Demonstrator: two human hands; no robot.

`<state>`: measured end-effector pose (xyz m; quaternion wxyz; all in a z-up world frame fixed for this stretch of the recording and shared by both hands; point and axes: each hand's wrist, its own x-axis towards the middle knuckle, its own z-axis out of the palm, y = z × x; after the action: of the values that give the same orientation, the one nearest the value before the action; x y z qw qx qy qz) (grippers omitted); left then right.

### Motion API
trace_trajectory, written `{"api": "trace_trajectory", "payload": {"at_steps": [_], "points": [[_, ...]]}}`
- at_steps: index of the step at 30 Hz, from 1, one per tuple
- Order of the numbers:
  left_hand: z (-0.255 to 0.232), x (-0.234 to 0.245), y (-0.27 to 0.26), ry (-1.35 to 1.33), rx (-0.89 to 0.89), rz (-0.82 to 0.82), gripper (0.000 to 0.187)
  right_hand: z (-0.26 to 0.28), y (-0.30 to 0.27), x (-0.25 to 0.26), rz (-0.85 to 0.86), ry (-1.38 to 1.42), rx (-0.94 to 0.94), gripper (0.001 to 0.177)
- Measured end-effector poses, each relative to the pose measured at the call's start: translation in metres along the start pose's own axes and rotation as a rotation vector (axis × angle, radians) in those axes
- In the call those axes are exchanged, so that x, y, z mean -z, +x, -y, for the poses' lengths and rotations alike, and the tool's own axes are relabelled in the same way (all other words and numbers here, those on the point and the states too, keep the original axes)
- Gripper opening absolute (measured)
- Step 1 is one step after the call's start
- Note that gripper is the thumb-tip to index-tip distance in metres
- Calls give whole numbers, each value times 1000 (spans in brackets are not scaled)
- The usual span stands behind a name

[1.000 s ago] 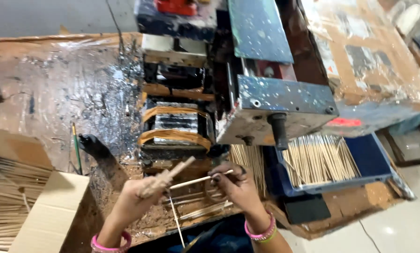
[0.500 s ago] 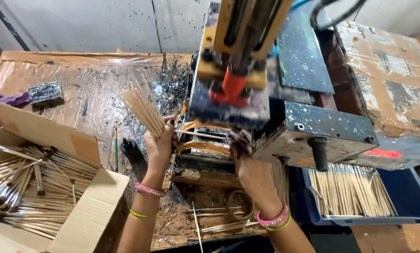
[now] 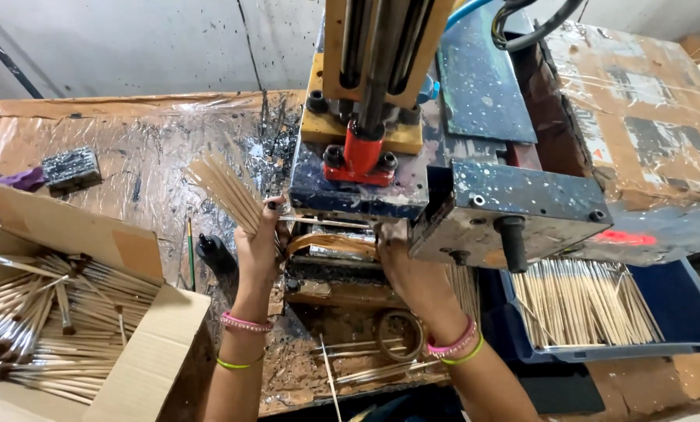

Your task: Feeding wooden sticks into an incense-making machine and managing the output into containers.

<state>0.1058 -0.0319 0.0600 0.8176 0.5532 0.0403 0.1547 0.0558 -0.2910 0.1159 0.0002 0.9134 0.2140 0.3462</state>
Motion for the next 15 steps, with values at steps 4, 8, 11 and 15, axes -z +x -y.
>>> {"api": "trace_trajectory", "payload": {"at_steps": [4,8,11,15], "points": [[-11,2,-20,-17,102,-23,38,8,18,32,124,368,-195,21],[-18,20,-58,74,149,-74,42,7,-39,39,-95,492,-193,29],[11,60,-83,185,89,-82,39,-10,-90,38,-304,627,-442,23],[39,94,-111,232,-4,28,18,-33,-158,14,-149,457,-750,22]]}}
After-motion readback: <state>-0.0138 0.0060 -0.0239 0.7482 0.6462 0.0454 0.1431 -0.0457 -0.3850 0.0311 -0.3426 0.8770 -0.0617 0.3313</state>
